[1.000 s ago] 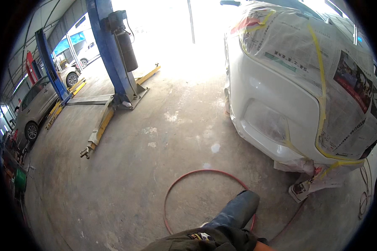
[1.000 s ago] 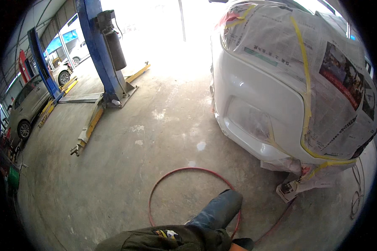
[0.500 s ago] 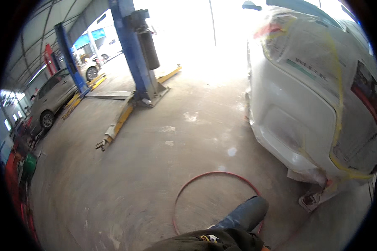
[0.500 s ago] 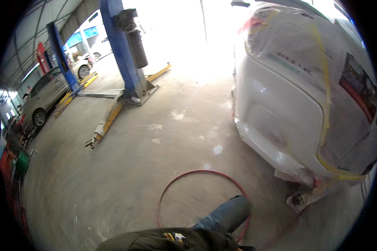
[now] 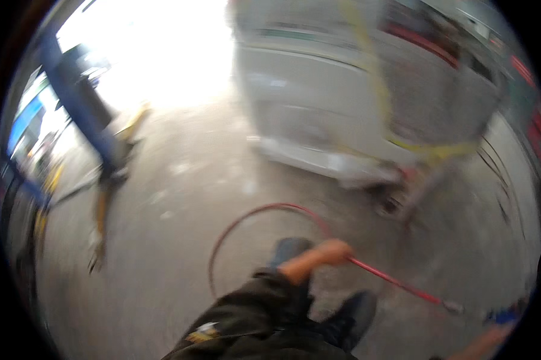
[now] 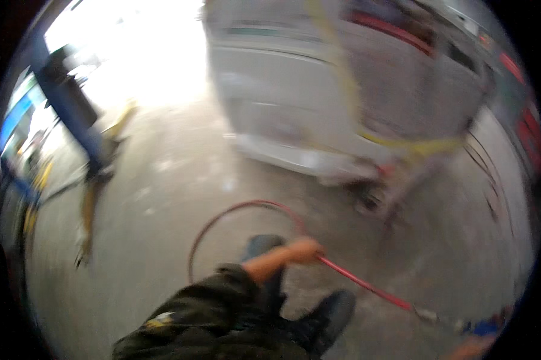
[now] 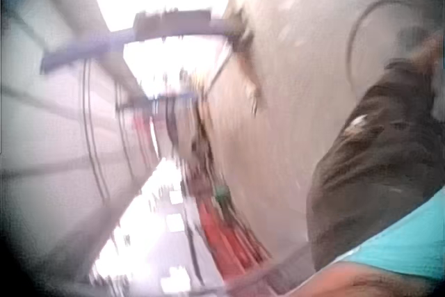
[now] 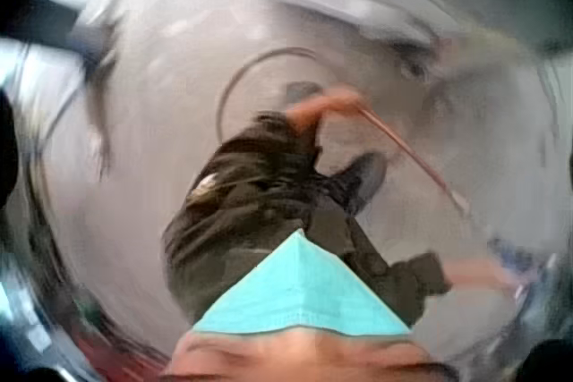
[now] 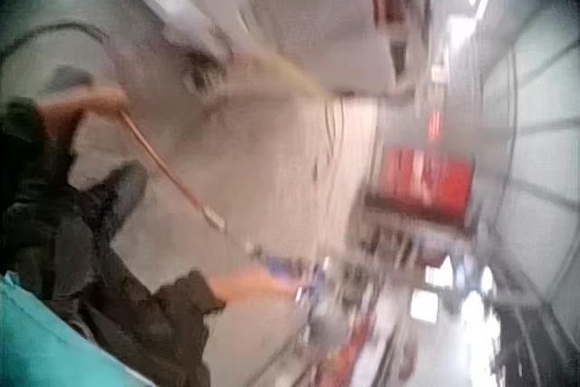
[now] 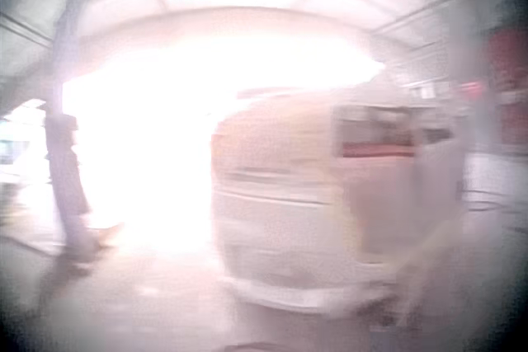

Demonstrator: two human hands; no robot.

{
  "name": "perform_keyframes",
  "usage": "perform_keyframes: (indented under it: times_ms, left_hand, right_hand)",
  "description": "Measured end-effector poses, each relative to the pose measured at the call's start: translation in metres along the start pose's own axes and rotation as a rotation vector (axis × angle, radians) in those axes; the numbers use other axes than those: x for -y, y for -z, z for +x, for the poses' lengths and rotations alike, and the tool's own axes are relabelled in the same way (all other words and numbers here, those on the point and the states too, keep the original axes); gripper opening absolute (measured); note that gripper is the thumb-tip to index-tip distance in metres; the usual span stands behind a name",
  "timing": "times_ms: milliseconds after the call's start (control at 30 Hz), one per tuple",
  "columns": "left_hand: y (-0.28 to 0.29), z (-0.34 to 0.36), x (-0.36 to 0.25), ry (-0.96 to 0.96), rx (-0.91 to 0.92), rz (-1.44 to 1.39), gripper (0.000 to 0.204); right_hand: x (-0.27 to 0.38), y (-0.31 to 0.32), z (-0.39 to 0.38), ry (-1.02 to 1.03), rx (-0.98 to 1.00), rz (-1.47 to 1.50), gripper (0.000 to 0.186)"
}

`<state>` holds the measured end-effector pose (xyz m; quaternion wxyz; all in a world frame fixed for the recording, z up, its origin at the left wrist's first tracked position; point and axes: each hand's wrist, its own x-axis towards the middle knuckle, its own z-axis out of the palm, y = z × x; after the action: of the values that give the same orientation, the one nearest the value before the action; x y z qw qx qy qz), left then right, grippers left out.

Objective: The person uses a spray gun to apply white paint to the front bumper of a car that is masked with newspaper and tape. They walk to a workbench to mix paint, return to the car, and continue spraying the bumper.

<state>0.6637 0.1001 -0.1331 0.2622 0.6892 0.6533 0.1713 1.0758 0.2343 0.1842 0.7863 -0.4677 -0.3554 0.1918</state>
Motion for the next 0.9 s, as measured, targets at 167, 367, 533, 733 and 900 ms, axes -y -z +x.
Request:
perform_keyframes:
  times_ms: [167,367,533,733,900]
  left_hand:
    - [0.028,-0.067,0.1,0.201,-0.051,0.109,0.026]
    - [0.039,-0.134,0.043,0.386,-0.473,0.104,0.043]
    - [0.016,-0.177,0.012,0.451,-0.665,0.136,0.045]
    - [0.021,-0.197,0.005,0.399,-0.87,0.2,0.047]
    - [0.034,-0.214,0.013,0.52,-0.875,0.27,0.046]
  right_hand:
    - [-0.026,0.037,0.075,0.035,0.138,0.05,0.035]
    - [-0.071,0.037,0.013,-0.104,0.268,-0.178,0.036]
    - [-0.143,0.002,-0.111,-0.345,0.706,-0.088,0.036]
    - [-0.171,-0.046,-0.185,-0.656,1.048,0.128,0.034]
    - [-0.165,-0.086,-0.206,-0.628,0.954,0.224,0.023]
